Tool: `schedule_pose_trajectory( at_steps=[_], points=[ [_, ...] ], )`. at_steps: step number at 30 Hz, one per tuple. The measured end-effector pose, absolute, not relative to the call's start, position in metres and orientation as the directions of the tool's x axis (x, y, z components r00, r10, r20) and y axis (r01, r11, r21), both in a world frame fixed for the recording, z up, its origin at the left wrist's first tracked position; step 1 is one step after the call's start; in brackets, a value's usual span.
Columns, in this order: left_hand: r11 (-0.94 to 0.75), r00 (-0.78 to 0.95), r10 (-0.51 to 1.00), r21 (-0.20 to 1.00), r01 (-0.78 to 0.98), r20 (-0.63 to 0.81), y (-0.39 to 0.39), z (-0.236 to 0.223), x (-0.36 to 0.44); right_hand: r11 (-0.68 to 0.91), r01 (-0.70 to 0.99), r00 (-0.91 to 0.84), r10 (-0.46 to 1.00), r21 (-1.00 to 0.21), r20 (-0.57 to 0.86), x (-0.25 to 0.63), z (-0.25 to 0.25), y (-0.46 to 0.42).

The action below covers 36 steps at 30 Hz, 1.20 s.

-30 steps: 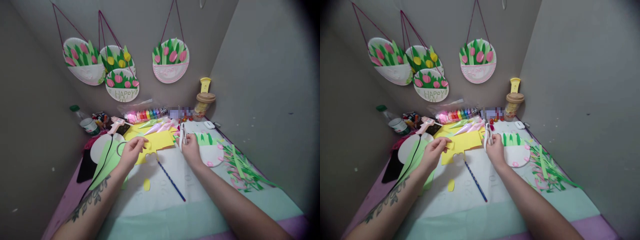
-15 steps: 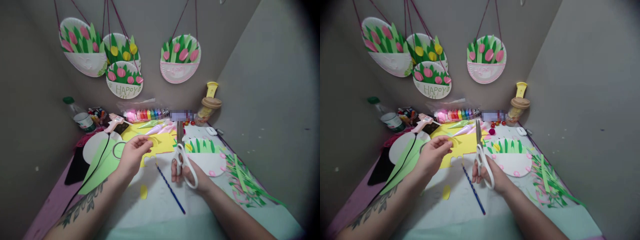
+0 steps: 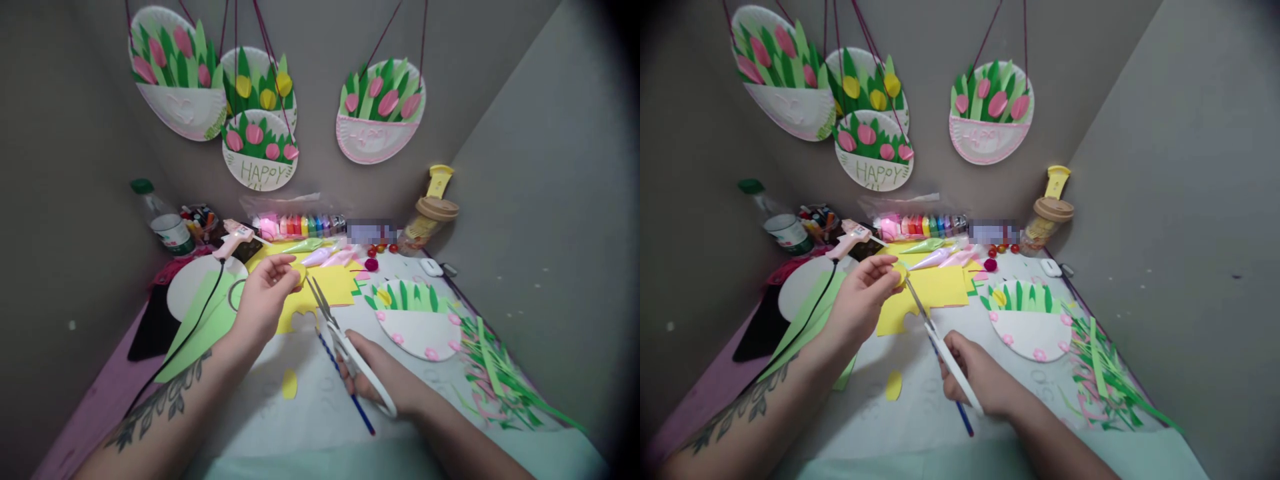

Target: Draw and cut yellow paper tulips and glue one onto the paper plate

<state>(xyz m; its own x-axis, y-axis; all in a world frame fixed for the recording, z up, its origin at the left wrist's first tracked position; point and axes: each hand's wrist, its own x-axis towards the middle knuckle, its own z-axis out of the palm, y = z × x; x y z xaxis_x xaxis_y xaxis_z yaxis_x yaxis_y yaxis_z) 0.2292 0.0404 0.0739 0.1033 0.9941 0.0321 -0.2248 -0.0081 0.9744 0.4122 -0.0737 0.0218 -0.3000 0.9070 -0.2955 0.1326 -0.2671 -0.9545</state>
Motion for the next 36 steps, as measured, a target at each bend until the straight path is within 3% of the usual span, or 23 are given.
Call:
schedule_pose_trajectory(
  at_steps=[5,21,36],
  points=[
    [-0.042,0.063,0.996,0.967,-0.251,0.060,0.041,0.079,0.227,-0.274,0.168,-0.334,0.888,-0.947,-0.316,0.406,0.029,-0.073],
    [0.090,0.303,0.951,0.991,-0.096,-0.058,0.019,0.075,0.241,-0.145,0.065,-0.340,0.927,-0.987,-0.159,0.416,0.014,-0.069],
    [0.121,0.329,0.941,0.987,-0.105,-0.080,0.017,0.075,0.242,-0.134,0.130,-0.306,0.937,-0.982,-0.168,0.415,0.018,-0.071]
  ],
)
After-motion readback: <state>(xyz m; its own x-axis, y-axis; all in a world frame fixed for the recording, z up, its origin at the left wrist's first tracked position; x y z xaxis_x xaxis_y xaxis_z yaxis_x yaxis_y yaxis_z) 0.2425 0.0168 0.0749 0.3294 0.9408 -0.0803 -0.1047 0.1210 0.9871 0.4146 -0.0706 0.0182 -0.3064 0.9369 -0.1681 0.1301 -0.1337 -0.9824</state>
